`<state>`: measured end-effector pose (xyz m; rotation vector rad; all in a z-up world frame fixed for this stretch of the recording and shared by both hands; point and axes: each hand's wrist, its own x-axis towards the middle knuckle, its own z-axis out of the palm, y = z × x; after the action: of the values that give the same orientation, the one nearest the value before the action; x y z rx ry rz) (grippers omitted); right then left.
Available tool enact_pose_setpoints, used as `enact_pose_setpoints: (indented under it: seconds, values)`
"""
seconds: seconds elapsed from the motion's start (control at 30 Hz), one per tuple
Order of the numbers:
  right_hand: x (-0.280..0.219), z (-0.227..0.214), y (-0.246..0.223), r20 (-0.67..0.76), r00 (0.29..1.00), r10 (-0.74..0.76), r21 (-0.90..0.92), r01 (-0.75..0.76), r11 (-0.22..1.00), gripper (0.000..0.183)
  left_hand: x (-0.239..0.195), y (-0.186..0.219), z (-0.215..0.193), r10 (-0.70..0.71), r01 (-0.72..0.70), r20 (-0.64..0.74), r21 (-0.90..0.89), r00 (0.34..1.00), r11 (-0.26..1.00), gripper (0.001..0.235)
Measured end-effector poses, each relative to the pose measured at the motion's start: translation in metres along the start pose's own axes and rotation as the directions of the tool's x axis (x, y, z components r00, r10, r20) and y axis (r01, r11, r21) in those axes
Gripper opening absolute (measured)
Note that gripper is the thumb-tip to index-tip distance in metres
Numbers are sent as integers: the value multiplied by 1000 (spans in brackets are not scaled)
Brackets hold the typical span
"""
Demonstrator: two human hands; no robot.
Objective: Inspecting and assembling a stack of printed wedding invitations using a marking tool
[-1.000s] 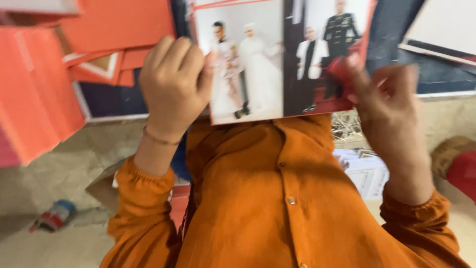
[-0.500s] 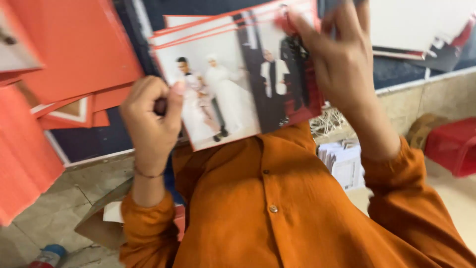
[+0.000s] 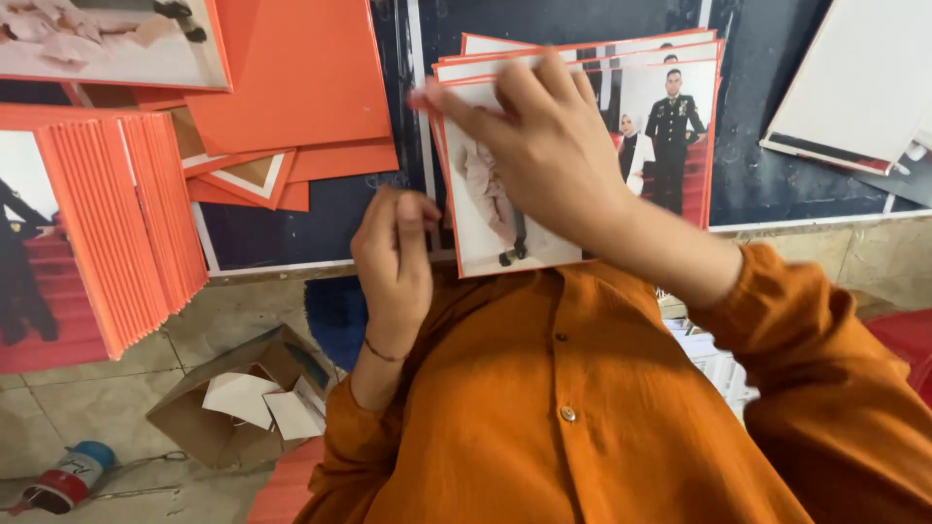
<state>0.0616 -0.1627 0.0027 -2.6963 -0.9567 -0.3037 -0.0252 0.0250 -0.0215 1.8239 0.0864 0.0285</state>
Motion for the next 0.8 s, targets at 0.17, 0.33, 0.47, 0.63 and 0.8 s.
enact_pose_setpoints:
  seconds: [0.17, 0.33, 0.47, 0.63, 0.8]
  values:
    - [16, 9, -4, -26, 996, -91, -64, 89, 994, 47, -24, -9, -12, 13, -19, -234, -24, 972, 1000, 32]
    - [-59, -27, -49, 151, 947, -282, 9, 284, 959, 47, -14, 2, -17, 28, -54, -258, -95, 966, 994, 18]
    - [-90, -49, -45, -151, 935, -321, -38, 319, 947, 41, -2, 16, -13, 255, -238, -50, 215, 966, 947, 39]
    - [-133, -51, -28, -45, 948, 315, -43, -317, 947, 85, 5, 19, 7, 366, -520, 383, 472, 848, 712, 87]
    - [-152, -59, -5, -59, 909, 412, -125, -416, 901, 96, 19, 27, 10, 386, -700, 597, 487, 704, 523, 92]
